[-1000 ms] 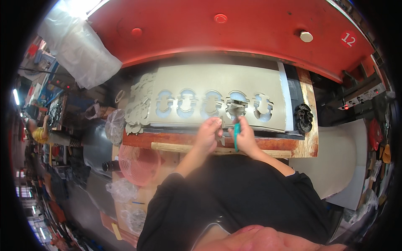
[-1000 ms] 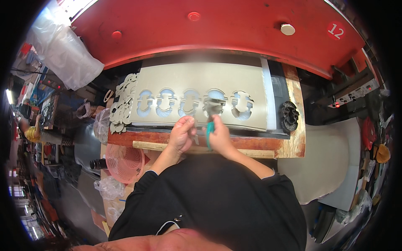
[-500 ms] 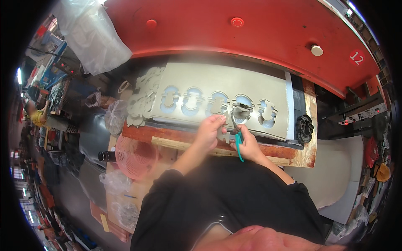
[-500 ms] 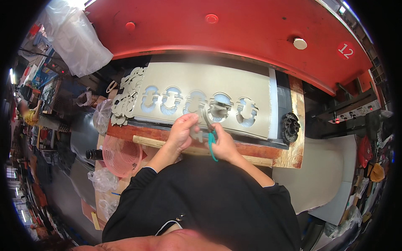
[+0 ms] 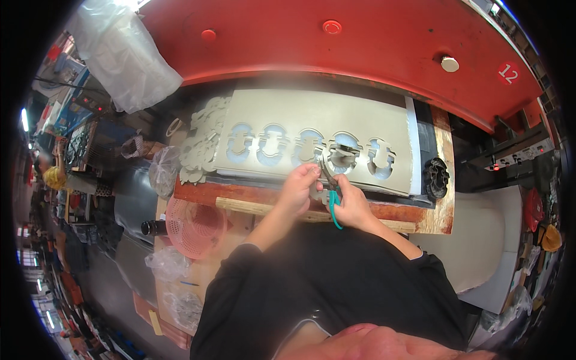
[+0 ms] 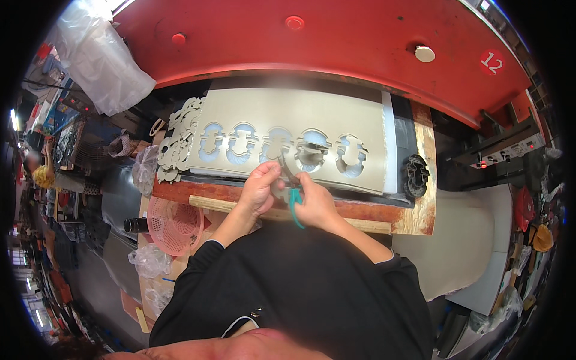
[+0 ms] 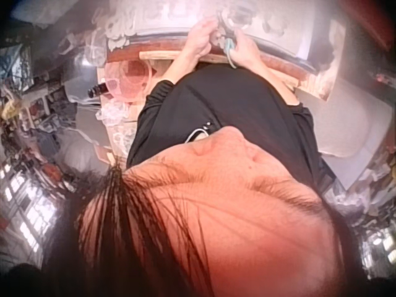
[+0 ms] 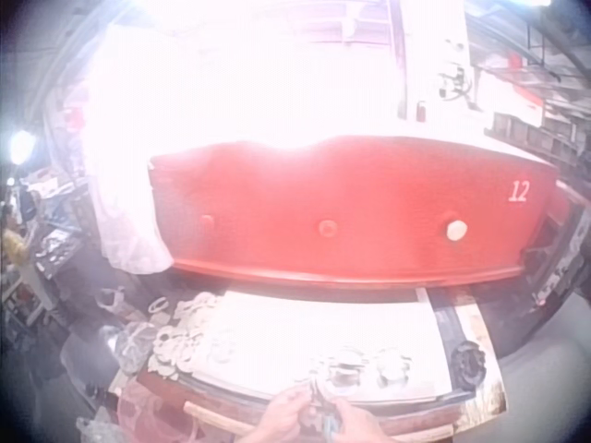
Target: The person uses shears to trim the edges of white cutout shapes on a metal sheet. They repeatedly reposition the sheet and remove trimmed pieces, continuing the trimming process across multiple shapes.
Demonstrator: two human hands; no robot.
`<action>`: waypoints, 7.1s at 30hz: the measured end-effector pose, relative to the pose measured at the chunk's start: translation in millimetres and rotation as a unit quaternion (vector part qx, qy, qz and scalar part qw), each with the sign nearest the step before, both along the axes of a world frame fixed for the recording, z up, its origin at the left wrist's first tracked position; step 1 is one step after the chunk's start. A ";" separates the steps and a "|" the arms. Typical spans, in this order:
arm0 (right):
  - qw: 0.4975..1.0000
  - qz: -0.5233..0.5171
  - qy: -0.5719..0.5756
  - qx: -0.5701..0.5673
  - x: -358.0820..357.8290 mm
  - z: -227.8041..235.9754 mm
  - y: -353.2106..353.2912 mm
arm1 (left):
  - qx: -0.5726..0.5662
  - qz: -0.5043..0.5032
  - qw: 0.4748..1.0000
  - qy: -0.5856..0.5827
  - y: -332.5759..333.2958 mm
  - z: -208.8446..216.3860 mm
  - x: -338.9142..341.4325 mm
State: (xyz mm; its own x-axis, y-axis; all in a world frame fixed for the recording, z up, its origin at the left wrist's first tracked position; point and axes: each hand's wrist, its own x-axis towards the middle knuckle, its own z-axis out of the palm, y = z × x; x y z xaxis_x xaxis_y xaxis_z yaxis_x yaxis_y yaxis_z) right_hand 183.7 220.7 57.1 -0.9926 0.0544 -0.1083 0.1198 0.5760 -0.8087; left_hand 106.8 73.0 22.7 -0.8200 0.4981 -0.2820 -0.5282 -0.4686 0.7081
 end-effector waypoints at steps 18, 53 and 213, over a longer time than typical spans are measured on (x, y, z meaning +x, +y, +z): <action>0.998 -0.012 0.058 0.039 3.4 -10.7 -2.1 | -0.019 0.011 1.000 0.002 1.9 1.7 4.6; 0.881 -0.167 0.073 -0.437 -14.7 -26.9 15.2 | -0.034 -0.032 0.999 -0.004 -0.1 9.2 -2.7; 0.957 -0.136 -0.007 0.256 -150.0 3.5 150.0 | -0.477 -0.140 0.654 0.571 30.8 -14.9 -24.2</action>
State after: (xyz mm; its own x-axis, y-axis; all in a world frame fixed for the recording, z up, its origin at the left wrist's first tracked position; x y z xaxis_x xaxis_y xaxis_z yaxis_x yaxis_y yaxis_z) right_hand 33.7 370.6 60.6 -0.9330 0.3596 -0.0123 0.3302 0.8420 -0.4266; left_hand 82.7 103.7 7.8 -0.6820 0.7173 0.1426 0.6288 0.4755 0.6153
